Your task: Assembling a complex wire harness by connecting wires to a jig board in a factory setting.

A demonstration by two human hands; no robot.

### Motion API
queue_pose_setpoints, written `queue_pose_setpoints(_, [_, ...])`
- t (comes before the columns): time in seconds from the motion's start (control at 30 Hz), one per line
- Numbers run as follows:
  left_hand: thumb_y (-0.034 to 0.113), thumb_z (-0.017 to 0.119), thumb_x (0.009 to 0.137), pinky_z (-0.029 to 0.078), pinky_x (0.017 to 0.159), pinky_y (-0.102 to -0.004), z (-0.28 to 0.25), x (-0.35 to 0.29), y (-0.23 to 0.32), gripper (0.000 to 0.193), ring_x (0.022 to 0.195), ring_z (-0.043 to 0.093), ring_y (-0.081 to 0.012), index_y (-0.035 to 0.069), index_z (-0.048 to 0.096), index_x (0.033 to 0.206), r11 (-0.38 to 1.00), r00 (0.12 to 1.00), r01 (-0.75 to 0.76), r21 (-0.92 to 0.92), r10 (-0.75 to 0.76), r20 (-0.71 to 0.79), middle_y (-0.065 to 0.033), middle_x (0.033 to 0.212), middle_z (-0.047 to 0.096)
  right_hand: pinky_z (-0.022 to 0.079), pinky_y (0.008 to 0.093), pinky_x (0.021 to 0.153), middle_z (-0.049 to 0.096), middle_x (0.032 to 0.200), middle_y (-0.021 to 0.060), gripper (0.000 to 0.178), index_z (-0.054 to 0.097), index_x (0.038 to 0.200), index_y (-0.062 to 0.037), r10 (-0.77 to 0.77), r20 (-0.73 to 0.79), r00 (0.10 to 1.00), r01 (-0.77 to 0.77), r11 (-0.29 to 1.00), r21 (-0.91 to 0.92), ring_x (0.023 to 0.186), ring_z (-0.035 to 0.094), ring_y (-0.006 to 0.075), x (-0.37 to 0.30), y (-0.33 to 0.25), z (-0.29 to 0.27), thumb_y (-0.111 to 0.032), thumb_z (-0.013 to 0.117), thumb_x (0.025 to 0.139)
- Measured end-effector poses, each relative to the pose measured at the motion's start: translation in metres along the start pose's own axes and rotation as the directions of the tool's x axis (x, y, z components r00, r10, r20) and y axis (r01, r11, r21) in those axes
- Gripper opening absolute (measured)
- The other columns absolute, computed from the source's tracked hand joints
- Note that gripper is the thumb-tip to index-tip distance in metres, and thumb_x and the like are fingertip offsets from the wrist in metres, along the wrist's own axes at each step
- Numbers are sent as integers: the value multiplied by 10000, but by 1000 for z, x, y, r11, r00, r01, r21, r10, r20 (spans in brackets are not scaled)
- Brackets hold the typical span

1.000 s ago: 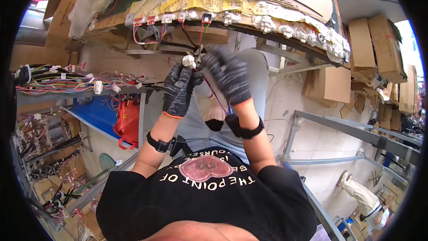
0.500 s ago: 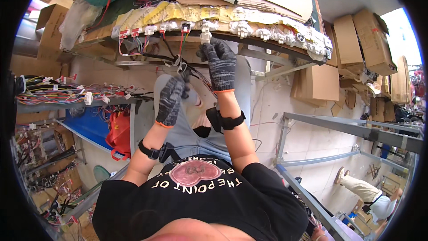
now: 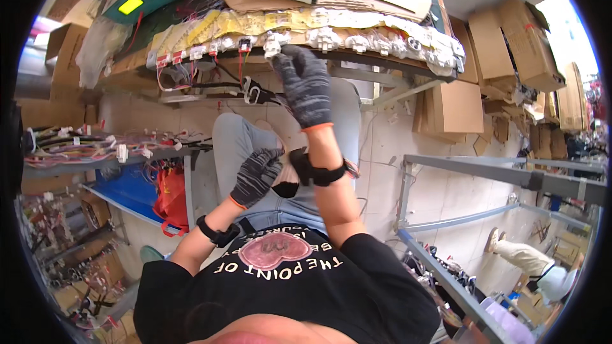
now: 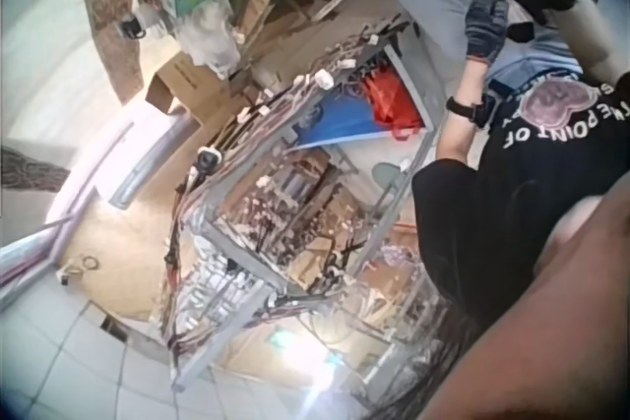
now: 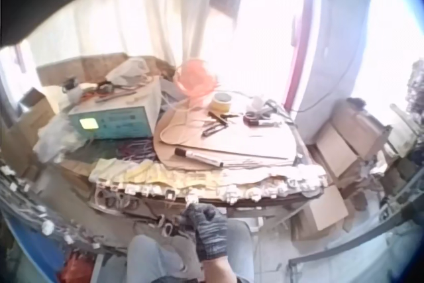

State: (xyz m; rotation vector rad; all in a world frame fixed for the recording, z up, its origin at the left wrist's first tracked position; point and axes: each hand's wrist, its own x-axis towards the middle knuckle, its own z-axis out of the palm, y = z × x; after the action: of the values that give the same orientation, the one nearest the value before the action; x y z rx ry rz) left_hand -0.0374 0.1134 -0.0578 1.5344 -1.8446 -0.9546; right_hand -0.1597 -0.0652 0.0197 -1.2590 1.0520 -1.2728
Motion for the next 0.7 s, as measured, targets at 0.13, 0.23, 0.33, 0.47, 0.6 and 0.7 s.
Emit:
queue_pose_setpoints(0.13, [168, 610, 745, 405, 911, -433, 3, 50, 52, 351, 1031, 516, -326, 43, 585, 1071, 820, 847, -482, 310, 526, -74, -132, 1096, 551, 455, 285, 809, 644, 919, 100, 175, 606, 955, -7, -319, -76, 945, 308, 943, -127, 900, 593, 158, -19, 11, -120, -65, 447, 914])
queue_pose_setpoints(0.23, [196, 621, 720, 366, 960, -461, 33, 89, 90, 435, 1117, 461, -332, 52, 549, 1124, 596, 663, -726, 343, 739, 120, -130, 1178, 498, 414, 304, 873, 576, 1146, 110, 363, 593, 1073, -5, 128, 12, 992, -121, 961, -247, 1036, 526, 172, -78, -7, -213, -272, 390, 933])
queue_pose_setpoints(0.33, [467, 587, 693, 269, 1027, -479, 83, 102, 89, 727, 1195, 393, -309, 46, 429, 1265, 460, 672, -731, 504, 615, 413, -139, 1244, 450, 459, 313, 780, 640, 908, 135, 267, 580, 1058, -25, 127, 55, 990, -87, 878, -470, 833, 597, 214, -154, 18, -267, -62, 443, 832])
queue_pose_setpoints(0.47, [384, 562, 791, 463, 790, -383, 91, 115, 122, 342, 887, 592, -264, 87, 572, 959, 519, 678, -673, 527, 149, 719, -115, 931, 596, 444, 238, 472, 668, 776, 49, 411, 656, 931, -8, 729, 221, 647, -727, 678, -110, 435, 492, 88, -218, -17, -224, -359, 442, 934])
queue_pose_setpoints(0.6, [177, 576, 787, 454, 596, -420, 71, 124, 121, 107, 670, 571, -332, 85, 561, 838, 531, 520, -831, 163, 640, 567, -134, 732, 572, 362, 290, 931, 594, 1082, 133, 571, 443, 1292, -60, 671, 56, 739, -637, 669, 383, 1029, 501, 111, -239, -58, -162, -489, 409, 917])
queue_pose_setpoints(0.7, [191, 623, 757, 413, 554, -447, 20, 95, 163, 140, 643, 542, -345, 83, 557, 818, 578, 489, -816, 28, 663, 567, -137, 695, 545, 425, 305, 806, 602, 976, 84, 470, 499, 1198, -72, 549, -10, 836, -370, 577, 729, 894, 545, 134, -225, -3, -182, -444, 439, 917])
